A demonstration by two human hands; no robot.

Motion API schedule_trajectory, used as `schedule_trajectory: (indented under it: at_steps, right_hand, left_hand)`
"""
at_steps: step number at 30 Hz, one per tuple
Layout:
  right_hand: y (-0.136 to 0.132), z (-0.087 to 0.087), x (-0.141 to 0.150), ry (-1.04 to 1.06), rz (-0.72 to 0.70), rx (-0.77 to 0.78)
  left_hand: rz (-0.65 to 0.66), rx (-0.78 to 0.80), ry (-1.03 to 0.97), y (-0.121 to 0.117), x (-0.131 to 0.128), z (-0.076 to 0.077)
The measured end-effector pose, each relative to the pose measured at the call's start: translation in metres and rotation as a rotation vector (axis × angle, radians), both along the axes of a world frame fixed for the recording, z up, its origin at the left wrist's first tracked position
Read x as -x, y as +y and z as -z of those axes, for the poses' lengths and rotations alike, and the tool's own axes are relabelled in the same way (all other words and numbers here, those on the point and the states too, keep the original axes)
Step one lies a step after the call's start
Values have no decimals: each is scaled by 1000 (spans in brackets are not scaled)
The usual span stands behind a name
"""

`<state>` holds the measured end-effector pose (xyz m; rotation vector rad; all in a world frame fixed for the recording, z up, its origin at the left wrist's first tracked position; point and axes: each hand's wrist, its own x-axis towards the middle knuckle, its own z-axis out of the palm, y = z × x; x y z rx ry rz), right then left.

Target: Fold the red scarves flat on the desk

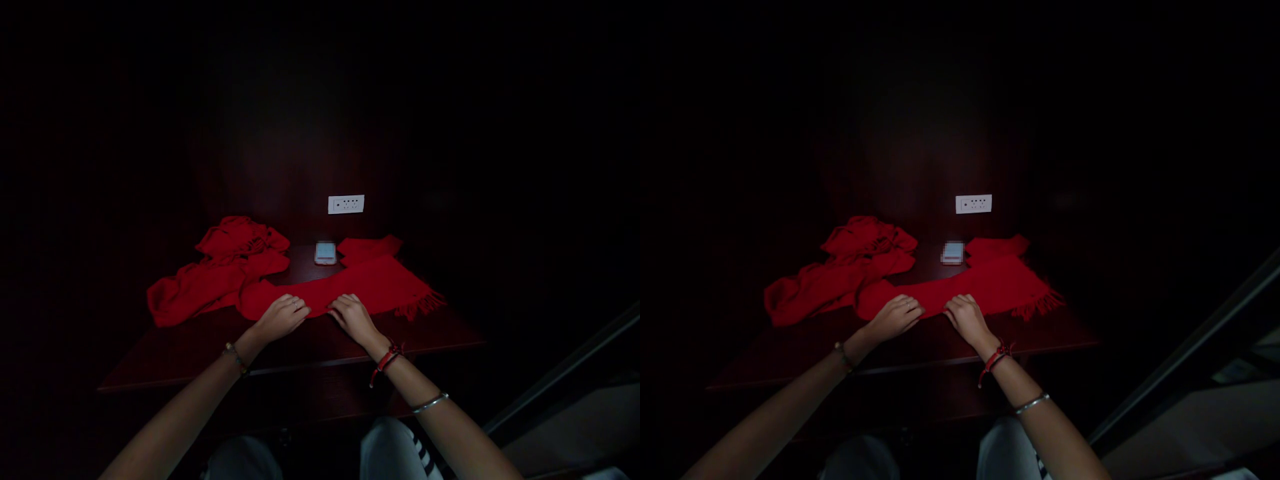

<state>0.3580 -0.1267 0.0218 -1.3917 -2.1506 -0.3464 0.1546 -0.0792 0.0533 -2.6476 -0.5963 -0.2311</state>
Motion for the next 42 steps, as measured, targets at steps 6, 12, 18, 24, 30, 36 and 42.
schedule_trajectory:
  at_steps: [6,12,18,24,30,36,42]
  right_hand:
    - [3,6,-2,3,-12,21]
    - [19,-11,-20,174,-62,34]
    - [43,-58,-32,260,-50,-8]
    - [54,-60,-27,374,37,-3]
    - [57,-58,-32,372,55,8]
    - [52,-52,-41,355,27,6]
    - [40,-41,-38,261,-48,-41]
  left_hand:
    - [-53,106,-104,2,8,2]
    - [-221,44,-143,18,20,-16]
    - [-404,-10,-274,45,27,-65]
    - [-383,13,-306,24,22,-38]
    - [-471,113,-349,23,33,-13]
    - [-282,235,-366,39,46,-20]
    - [-290,145,-135,60,59,-50]
